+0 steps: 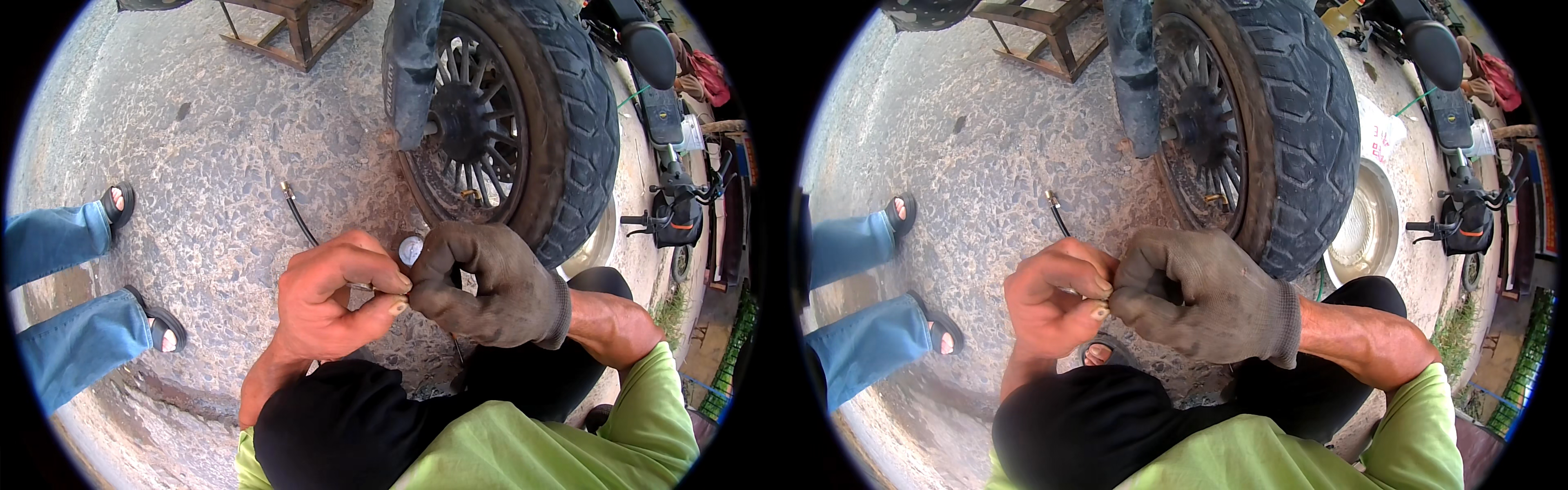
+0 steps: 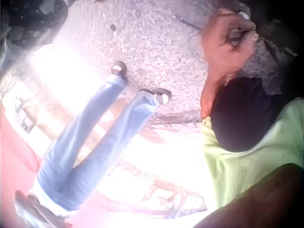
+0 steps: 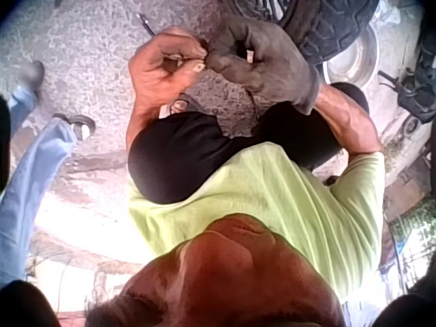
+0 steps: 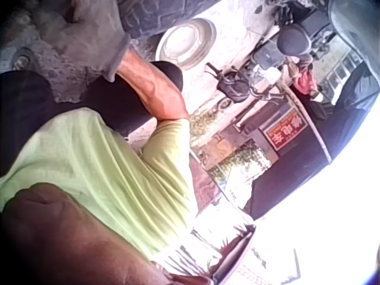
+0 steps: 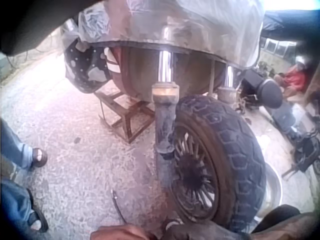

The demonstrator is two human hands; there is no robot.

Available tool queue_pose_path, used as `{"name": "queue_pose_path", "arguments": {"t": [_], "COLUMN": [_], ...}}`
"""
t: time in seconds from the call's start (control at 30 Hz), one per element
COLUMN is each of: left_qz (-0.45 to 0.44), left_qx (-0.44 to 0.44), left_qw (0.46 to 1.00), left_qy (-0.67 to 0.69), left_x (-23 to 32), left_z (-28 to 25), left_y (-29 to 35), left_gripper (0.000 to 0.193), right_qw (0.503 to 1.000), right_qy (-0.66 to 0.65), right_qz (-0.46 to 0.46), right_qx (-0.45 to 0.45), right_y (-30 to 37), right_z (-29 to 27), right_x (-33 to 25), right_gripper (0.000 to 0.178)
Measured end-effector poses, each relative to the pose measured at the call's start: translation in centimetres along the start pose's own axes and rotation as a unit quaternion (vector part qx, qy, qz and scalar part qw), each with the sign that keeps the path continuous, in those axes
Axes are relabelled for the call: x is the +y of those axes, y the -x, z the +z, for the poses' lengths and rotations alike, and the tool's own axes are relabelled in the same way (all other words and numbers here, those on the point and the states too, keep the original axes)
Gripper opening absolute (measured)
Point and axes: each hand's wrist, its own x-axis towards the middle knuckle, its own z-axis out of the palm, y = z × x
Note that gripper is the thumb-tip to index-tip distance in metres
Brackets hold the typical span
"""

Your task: The person kneels beside a scooter and uses a small tool to remove a nail from the tire. They then insert a plug into the puncture and reattach the valve cap.

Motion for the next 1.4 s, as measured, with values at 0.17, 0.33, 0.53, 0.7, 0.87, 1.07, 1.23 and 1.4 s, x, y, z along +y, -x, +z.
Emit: {"name": "queue_pose_path", "arguments": {"t": [0.17, 0.33, 0.53, 0.7, 0.87, 1.07, 1.23, 1.4], "left_qz": [0.002, -0.001, -0.001, -0.01, -0.03, 0.006, -0.014, -0.017], "left_qx": [0.014, 0.023, 0.007, 0.166, 0.084, 0.055, 0.004, 0.146], "left_qw": [1.0, 1.0, 0.999, 0.984, 0.995, 0.997, 1.0, 0.963], "left_qy": [-0.001, -0.002, -0.032, 0.07, 0.041, 0.05, 0.025, 0.225], "left_x": [0.3, 0.2, 0.2, 0.3, 0.2, -0.9, -0.7, -1.7], "left_z": [-0.2, 0.0, -0.2, -1.3, -0.8, -0.9, -0.6, -1.9], "left_y": [0.1, 0.1, 0.1, 0.4, 0.6, 0.7, 0.5, -0.1], "left_gripper": [0.026, 0.024, 0.022, 0.016, 0.014, 0.022, 0.02, 0.006], "right_qw": [0.999, 1.0, 0.999, 0.999, 0.996, 0.986, 0.995, 0.98], "right_qy": [0.013, 0.025, -0.002, -0.005, -0.066, -0.138, -0.087, 0.039], "right_qz": [-0.032, 0.002, 0.037, -0.041, 0.057, 0.096, 0.056, 0.045], "right_qx": [0.002, -0.009, -0.019, 0.002, -0.016, -0.01, -0.016, -0.19], "right_y": [-0.1, -0.1, 0.0, -0.2, 0.0, -0.3, 0.0, 2.0], "right_z": [0.0, -0.1, -0.3, 0.0, 0.2, 0.3, 0.1, -0.3], "right_x": [0.2, -0.1, -0.3, 0.4, -0.4, -1.1, -0.6, 0.0], "right_gripper": [0.01, 0.008, 0.007, 0.011, 0.011, 0.011, 0.009, 0.01]}}
